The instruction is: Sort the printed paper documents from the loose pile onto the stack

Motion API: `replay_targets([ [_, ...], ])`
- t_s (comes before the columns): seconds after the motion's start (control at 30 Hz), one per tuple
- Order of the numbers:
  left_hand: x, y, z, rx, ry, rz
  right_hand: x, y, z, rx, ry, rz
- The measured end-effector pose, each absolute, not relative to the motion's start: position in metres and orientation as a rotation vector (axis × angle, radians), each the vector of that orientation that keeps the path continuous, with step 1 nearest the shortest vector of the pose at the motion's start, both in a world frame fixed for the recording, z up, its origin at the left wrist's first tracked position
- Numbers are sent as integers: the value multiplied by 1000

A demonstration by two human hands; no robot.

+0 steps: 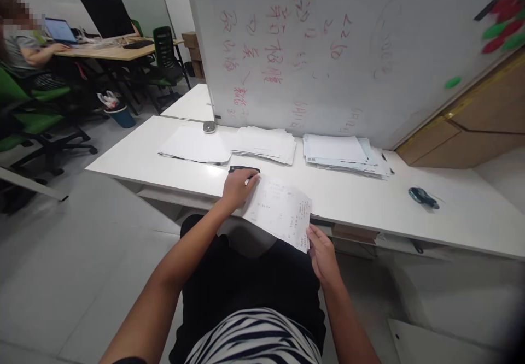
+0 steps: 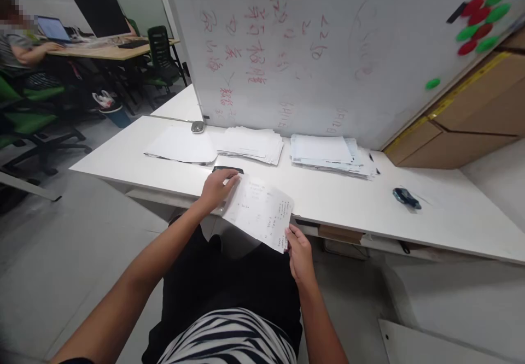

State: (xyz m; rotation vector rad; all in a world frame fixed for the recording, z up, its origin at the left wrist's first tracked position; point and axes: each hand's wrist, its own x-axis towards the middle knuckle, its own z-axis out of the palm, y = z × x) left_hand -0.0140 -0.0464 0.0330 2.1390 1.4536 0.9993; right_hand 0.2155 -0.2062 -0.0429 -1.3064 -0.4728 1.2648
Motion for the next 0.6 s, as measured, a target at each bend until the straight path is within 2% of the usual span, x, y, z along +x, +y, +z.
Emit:
replay_targets([
  [0.17,-22,-28,18,2272,1555,922,216,-208,-52,-1350,-472,1215],
  [0.33,-36,-12,8,2547,1582,1040,217,-206,-56,-1412,-508,1150],
  [0.5,-55,17,-4,2535,1547,640,225,-205,-44,-1447,-550,1088],
  [0.6,-58,22,-11,2472,1581,647,229,-202,-32,-1442,-502,1083],
])
